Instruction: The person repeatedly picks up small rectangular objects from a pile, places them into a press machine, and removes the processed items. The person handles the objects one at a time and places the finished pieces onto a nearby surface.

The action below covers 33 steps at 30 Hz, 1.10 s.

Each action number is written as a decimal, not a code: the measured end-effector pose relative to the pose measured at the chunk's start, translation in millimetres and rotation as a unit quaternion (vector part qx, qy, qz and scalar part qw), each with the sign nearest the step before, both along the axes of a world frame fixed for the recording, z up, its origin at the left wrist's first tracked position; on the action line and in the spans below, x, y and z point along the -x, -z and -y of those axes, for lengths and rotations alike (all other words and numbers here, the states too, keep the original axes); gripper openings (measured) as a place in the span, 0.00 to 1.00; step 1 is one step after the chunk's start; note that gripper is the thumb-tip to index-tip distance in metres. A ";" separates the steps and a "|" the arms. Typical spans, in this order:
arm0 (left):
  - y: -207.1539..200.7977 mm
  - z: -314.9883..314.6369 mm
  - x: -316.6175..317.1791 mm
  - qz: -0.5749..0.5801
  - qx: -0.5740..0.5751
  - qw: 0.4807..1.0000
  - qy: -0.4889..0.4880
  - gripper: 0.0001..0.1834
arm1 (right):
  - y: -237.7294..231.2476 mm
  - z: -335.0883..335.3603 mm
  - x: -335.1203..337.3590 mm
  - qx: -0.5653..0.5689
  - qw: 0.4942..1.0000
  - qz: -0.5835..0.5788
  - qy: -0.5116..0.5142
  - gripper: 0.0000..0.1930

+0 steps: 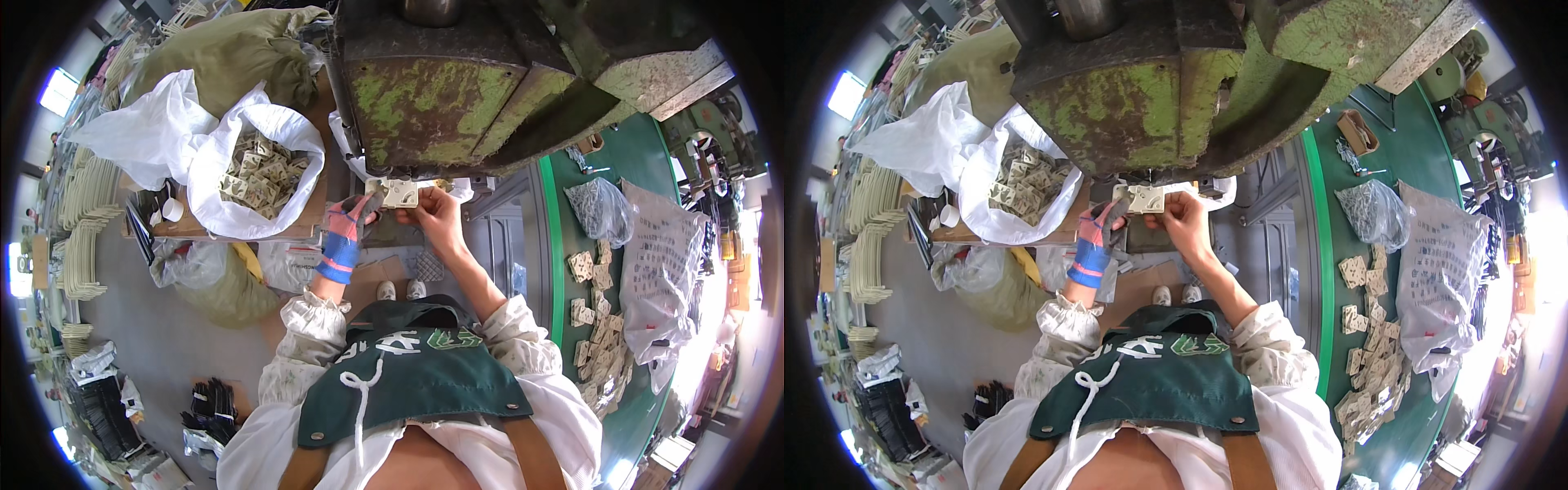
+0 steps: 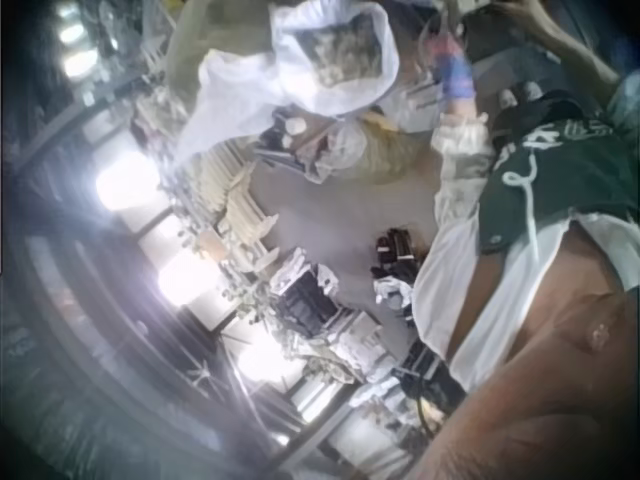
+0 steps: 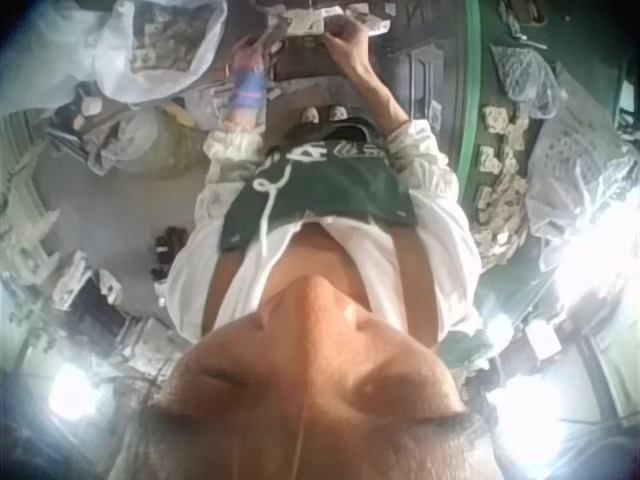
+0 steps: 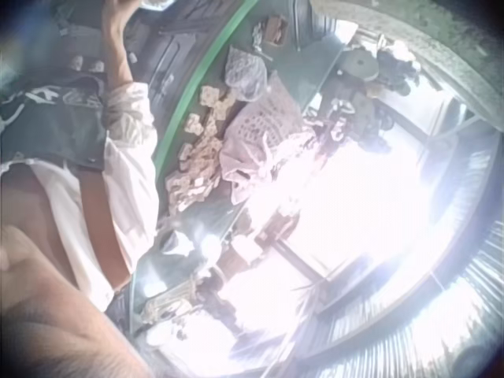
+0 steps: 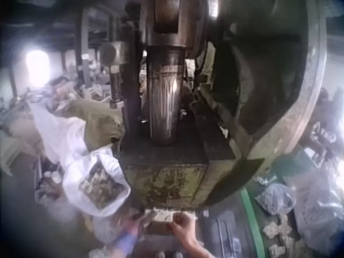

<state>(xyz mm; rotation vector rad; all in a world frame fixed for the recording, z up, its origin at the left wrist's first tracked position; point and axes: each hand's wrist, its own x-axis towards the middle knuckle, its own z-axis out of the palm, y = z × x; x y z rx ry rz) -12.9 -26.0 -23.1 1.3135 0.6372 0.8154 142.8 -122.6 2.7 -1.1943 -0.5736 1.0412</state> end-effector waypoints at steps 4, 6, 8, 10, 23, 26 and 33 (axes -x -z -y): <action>-15.7 5.8 -2.8 -0.022 0.069 0.997 -0.035 0.11 | -6.3 8.6 -29.4 0.109 0.982 0.131 -0.079 0.11; -5.0 4.2 -6.6 -0.021 0.015 0.998 -0.050 0.12 | 20.0 -5.3 -75.9 0.177 0.904 0.384 -0.056 0.17; 3.3 2.0 -10.3 -0.020 -0.036 0.998 -0.053 0.13 | 72.2 -33.2 -129.0 0.201 0.781 0.581 -0.108 0.23; 3.3 -1.6 -7.7 -0.031 -0.104 0.992 -0.056 0.14 | 109.8 -53.1 -147.3 0.105 0.730 0.666 -0.116 0.20; -9.0 1.7 1.6 -0.074 0.052 0.995 0.034 0.11 | 89.7 -16.3 -151.6 0.015 0.997 0.050 -0.059 0.06; -5.5 2.1 1.2 -0.105 0.010 0.994 0.009 0.11 | 90.0 -11.1 -146.3 0.003 0.997 0.018 -0.079 0.08; -21.5 5.7 -4.7 -0.089 0.162 0.981 -0.059 0.10 | -28.4 12.8 -46.7 0.032 0.988 0.144 -0.039 0.08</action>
